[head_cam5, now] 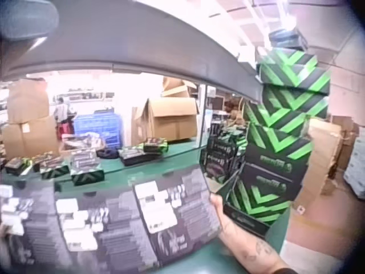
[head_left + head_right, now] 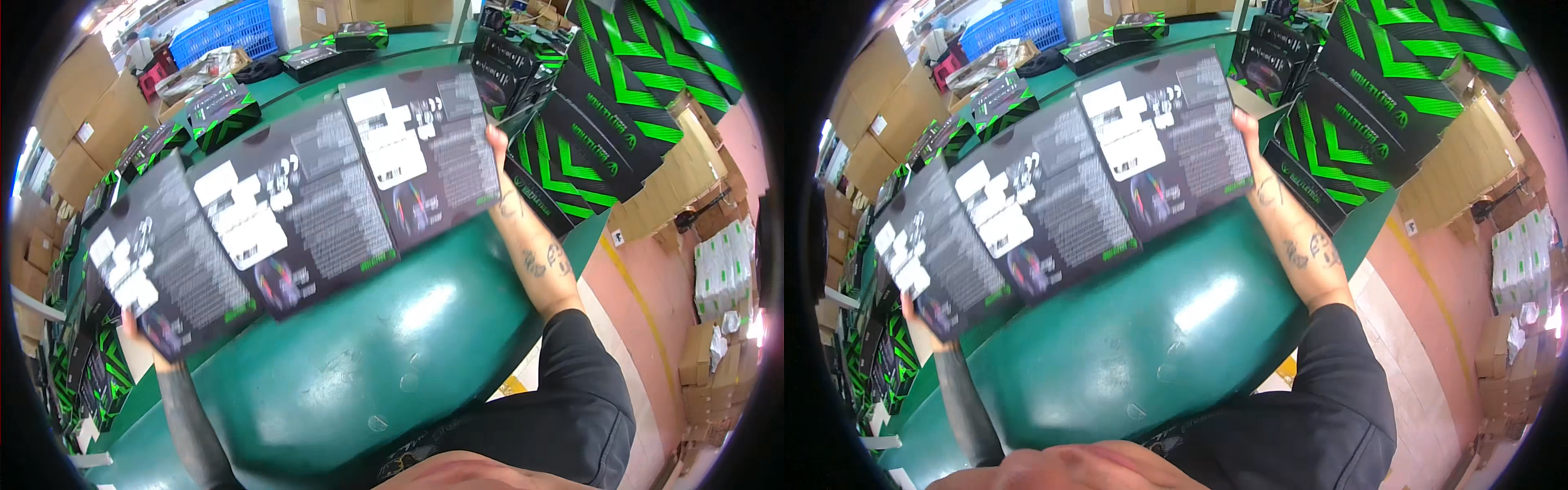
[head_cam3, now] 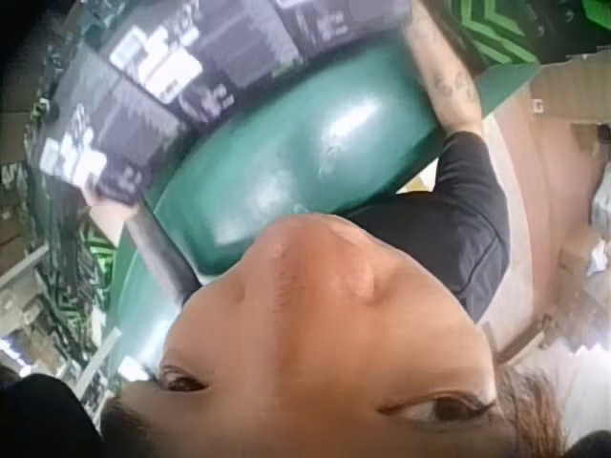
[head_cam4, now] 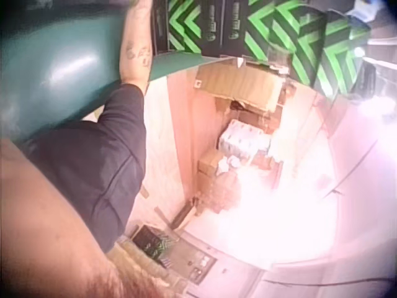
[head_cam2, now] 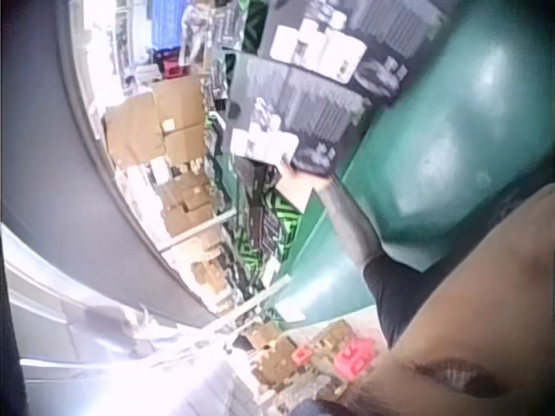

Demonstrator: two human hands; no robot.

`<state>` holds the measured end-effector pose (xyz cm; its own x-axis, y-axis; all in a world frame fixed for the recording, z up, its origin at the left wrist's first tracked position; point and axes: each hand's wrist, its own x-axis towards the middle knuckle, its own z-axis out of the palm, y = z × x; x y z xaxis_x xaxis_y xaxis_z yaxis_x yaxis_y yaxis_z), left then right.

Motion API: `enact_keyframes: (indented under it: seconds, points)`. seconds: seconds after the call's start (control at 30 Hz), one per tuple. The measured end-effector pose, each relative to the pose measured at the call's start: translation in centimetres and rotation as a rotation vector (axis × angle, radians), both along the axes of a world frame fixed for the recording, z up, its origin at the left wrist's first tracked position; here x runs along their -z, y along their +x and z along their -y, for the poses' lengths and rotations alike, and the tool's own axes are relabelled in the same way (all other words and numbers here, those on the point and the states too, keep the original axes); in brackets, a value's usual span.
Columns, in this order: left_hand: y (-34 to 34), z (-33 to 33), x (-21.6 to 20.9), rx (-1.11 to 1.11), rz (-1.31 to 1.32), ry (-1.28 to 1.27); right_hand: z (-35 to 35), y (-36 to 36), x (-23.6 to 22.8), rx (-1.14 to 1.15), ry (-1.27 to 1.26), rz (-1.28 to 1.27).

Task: The recorder is seen organizing and checking several boxes of gaming mice on a green production line table.

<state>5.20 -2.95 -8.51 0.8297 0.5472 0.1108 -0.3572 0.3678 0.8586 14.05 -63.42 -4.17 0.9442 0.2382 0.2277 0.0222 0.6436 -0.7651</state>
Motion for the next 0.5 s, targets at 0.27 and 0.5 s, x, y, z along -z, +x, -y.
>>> enact_keyframes:
  seconds: [0.27, 0.5]
  points:
    - [-17.9, 2.5, -0.9, 0.652, 0.428, 0.117, -7.8, -6.4, 3.6, -0.122, 0.060, -0.063]
    - [-27.4, -7.2, 4.7, 0.456, -0.027, 0.636, 2.0, -6.8, 6.6, -0.494, -0.361, -0.079]
